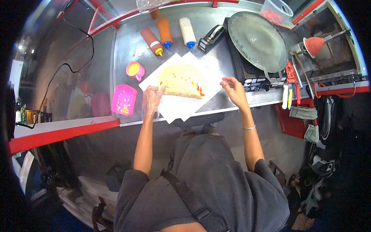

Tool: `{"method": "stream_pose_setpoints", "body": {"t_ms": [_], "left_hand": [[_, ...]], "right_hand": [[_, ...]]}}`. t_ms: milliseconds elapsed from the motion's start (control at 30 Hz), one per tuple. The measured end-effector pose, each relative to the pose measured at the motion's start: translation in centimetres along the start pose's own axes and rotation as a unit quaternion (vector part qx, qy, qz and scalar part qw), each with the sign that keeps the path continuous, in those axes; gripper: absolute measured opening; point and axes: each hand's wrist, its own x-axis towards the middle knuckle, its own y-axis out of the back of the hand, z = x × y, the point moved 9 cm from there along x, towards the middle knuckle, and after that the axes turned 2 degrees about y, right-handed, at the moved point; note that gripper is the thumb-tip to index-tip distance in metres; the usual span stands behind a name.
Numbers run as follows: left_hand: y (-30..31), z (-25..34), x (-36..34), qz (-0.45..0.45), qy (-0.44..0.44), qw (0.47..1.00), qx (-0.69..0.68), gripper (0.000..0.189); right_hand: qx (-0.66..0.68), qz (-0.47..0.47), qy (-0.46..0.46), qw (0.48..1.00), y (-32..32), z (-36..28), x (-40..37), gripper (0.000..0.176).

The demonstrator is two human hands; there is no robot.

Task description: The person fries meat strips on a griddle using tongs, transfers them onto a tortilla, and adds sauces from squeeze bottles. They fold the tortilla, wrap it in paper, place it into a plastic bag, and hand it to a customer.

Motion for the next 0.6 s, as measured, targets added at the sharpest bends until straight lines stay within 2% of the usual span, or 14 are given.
{"method": "stream_pose_setpoints", "body": {"t_ms": [33, 100, 133, 167, 200, 233, 267, 300, 333, 400, 433, 500, 567, 600], "left_hand": [[0.2, 0.3, 0.4, 0.003, 0.002, 1.0, -0.002, 0.051], [-1.1, -0.7, 0.9, -0.083, 0.081, 0.993, -0.005, 0.05], [-1.4, -0.3, 0.7, -0.081, 0.081, 0.993, -0.008, 0.05], [0.7, 1.5, 0.4, 0.073, 0.007, 0.997, 0.039, 0.041], [2.7, 3.2, -0.6, 0.224, -0.067, 0.969, 0.086, 0.033], [2.4, 3.0, 0.0, 0.225, -0.067, 0.968, 0.084, 0.033], [0.9, 4.7, 0.3, 0.15, -0.209, 0.966, 0.021, 0.025], [-0.2, 6.4, -0.4, 0.072, -0.344, 0.935, -0.042, 0.02], [0.4, 6.8, -0.6, 0.073, -0.343, 0.935, -0.044, 0.02], [0.4, 8.4, -1.5, 0.011, -0.37, 0.929, -0.029, 0.016], [-0.2, 7.9, -1.4, -0.011, -0.367, 0.93, 0.001, 0.021], [-0.1, 7.8, -2.8, 0.015, -0.391, 0.92, 0.021, 0.027], [-0.2, 7.7, -4.4, 0.043, -0.416, 0.907, 0.042, 0.033], [-0.5, 7.8, -5.6, 0.031, -0.441, 0.895, 0.054, 0.046]], "right_hand": [[-0.03, -0.008, 0.037, 0.999, -0.7, -1.4, 0.9, 0.036], [-0.088, -0.027, 0.101, 0.991, -3.0, -4.4, 2.9, 0.034], [-0.106, -0.036, 0.151, 0.982, -4.6, -5.6, 4.1, 0.033], [-0.115, -0.054, 0.163, 0.978, -6.6, -6.1, 5.9, 0.033], [-0.146, -0.068, 0.166, 0.973, -8.6, -7.2, 7.3, 0.032], [-0.172, -0.084, 0.193, 0.962, -11.0, -7.7, 9.2, 0.032], [-0.194, -0.09, 0.226, 0.95, -13.4, -8.1, 10.9, 0.03], [-0.279, -0.067, 0.285, 0.915, -15.6, -9.1, 11.9, 0.028], [-0.333, -0.036, 0.317, 0.887, -17.5, -9.4, 12.8, 0.032], [-0.457, -0.016, 0.286, 0.842, -20.6, -9.2, 14.8, 0.041], [-0.459, -0.018, 0.286, 0.841, -21.3, -9.4, 15.3, 0.041], [-0.507, -0.009, 0.185, 0.842, -21.5, -8.2, 16.7, 0.054], [-0.515, -0.012, 0.167, 0.841, -21.9, -8.0, 17.0, 0.056], [-0.521, -0.011, 0.147, 0.841, -21.7, -8.0, 16.9, 0.06]]}}
